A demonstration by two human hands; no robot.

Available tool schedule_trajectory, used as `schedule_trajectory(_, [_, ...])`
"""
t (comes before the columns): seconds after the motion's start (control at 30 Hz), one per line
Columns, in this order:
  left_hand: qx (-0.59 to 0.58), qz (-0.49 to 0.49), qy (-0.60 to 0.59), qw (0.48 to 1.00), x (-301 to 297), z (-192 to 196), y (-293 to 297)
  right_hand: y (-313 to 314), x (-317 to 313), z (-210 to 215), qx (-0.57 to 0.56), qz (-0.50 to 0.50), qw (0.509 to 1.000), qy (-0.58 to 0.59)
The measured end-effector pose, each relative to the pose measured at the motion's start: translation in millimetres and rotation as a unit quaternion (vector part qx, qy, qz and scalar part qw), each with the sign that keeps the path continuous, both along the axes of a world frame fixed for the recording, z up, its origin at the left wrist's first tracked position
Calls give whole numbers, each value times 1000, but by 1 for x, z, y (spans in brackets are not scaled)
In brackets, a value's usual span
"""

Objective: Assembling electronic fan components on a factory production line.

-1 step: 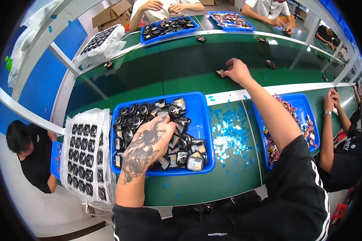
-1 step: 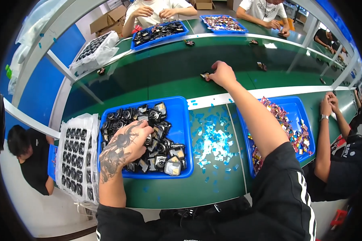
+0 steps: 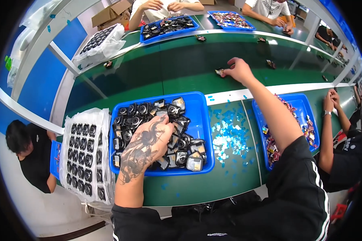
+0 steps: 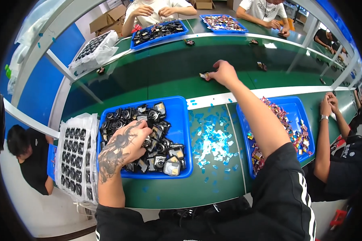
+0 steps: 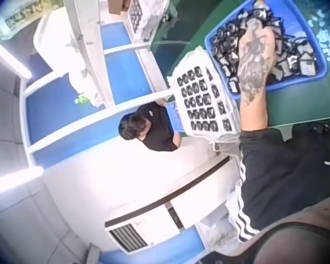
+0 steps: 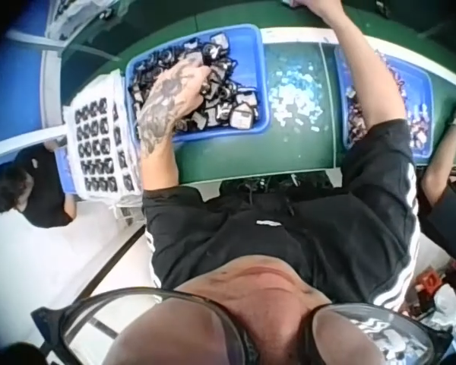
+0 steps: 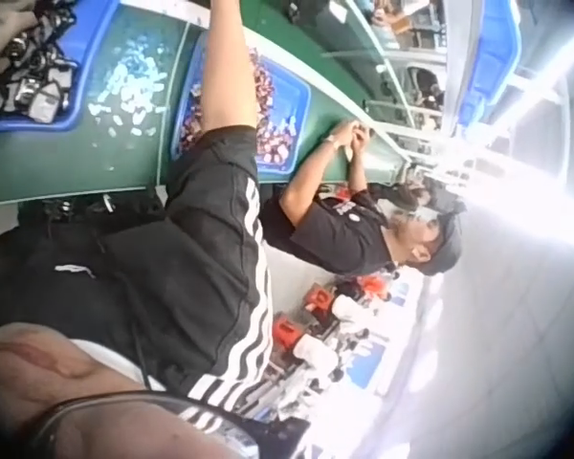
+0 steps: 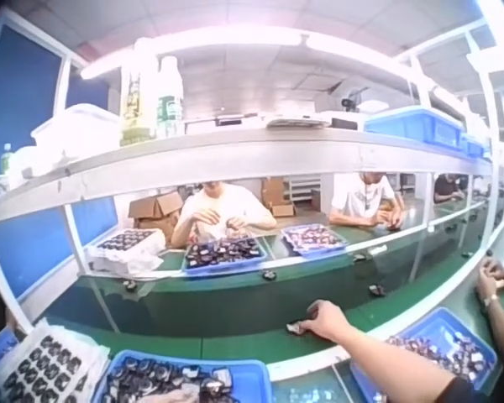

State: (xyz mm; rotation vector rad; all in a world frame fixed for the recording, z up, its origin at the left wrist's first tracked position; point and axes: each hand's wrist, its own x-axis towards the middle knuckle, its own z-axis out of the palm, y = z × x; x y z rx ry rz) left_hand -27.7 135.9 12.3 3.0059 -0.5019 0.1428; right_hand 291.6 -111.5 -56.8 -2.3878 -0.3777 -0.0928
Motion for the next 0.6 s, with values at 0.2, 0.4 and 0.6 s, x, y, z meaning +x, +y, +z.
schedule_trajectory(0.2, [-6,-18,-49,999,6,-1,1,-79,10,58,132,27,989,63])
schedule_trajectory(0.4, [10,5,6,1000,14,11,6,-163,-35,75,105,68,992,-29])
schedule_trajectory(0.6, [-344,148,151,915,38,36,-12,-187,-93,64,-108,75,991,-38])
